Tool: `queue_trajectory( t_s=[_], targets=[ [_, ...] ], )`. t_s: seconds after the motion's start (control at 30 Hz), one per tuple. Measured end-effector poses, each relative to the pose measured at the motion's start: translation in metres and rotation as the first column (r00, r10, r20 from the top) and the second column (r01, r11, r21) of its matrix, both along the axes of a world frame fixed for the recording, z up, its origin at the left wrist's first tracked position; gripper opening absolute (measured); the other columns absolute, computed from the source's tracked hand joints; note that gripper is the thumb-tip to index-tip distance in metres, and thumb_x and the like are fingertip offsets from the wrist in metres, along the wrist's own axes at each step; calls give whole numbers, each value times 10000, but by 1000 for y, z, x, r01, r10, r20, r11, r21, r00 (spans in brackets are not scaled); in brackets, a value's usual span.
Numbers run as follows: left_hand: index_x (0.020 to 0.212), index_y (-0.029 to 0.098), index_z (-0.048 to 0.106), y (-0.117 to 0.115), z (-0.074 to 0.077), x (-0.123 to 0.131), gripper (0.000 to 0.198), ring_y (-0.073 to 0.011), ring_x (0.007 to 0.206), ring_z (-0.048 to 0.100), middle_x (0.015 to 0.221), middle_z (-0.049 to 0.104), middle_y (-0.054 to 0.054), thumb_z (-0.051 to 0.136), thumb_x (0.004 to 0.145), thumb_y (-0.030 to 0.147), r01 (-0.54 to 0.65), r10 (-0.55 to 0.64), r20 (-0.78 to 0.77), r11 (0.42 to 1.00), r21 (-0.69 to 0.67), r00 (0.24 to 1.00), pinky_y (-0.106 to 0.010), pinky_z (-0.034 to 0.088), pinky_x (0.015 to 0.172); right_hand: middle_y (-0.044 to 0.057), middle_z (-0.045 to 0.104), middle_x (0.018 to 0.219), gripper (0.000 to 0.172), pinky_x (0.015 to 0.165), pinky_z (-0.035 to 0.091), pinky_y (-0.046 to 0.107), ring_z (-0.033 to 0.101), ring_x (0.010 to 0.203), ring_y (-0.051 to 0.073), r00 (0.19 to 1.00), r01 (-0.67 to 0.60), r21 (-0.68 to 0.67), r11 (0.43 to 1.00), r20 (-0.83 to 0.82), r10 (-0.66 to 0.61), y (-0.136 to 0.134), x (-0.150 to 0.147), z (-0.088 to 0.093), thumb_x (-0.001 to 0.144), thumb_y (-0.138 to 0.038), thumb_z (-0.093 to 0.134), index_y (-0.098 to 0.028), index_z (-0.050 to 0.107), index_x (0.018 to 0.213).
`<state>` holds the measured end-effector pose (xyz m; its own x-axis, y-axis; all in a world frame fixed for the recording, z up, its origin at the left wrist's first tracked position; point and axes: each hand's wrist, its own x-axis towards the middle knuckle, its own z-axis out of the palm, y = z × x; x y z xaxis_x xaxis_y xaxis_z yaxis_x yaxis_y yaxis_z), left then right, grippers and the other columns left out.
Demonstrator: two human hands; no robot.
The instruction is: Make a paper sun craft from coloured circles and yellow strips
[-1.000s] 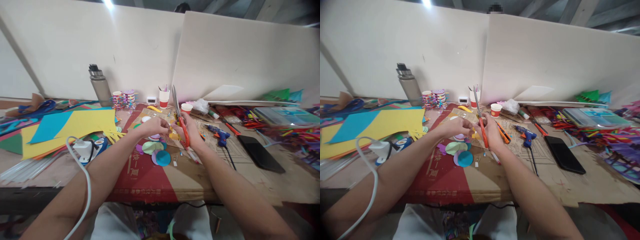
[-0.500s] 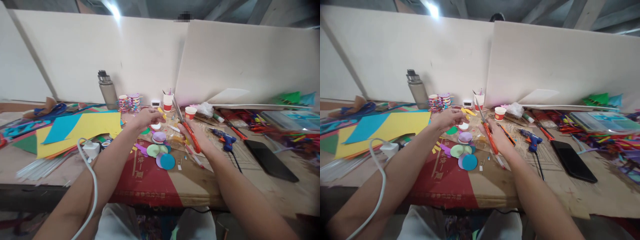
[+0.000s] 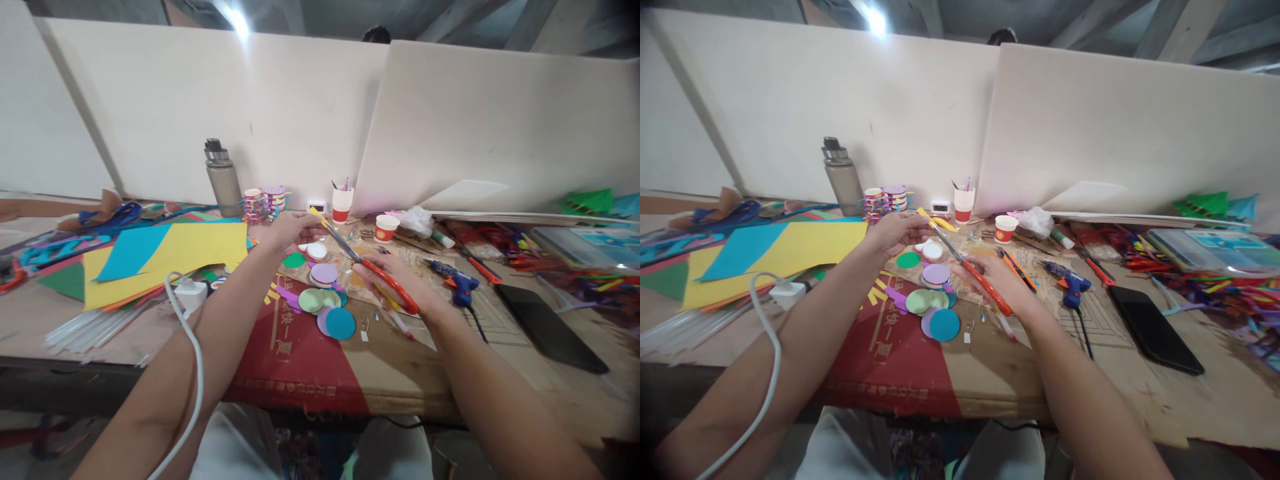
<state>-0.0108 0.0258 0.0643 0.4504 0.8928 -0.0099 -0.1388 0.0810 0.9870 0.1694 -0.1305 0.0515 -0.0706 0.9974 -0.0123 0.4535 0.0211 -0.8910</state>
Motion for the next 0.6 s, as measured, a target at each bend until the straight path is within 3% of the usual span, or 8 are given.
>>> queue_trajectory(
  t_s=[0.23, 0.6],
  targets=[
    [761, 98, 662, 4, -2, 1, 53, -148, 676, 689, 747, 726, -111, 675, 756, 150, 4, -4, 40, 1000, 4, 999, -225, 517, 627, -41, 439, 520, 349, 345, 357, 222, 421, 396, 101, 1000, 4, 19, 1000, 16, -4, -2, -4, 5, 779, -548, 629, -220, 527, 714],
    [754, 87, 653, -1, 3, 1, 40, -148, 686, 689, 725, 720, -108, 679, 748, 116, -32, 33, 44, 999, -25, 999, -223, 508, 621, -53, 418, 534, 351, 317, 329, 194, 399, 382, 82, 999, 28, 2, 1000, 33, -28, 2, -2, -2, 818, -558, 571, -211, 550, 774]
  ],
)
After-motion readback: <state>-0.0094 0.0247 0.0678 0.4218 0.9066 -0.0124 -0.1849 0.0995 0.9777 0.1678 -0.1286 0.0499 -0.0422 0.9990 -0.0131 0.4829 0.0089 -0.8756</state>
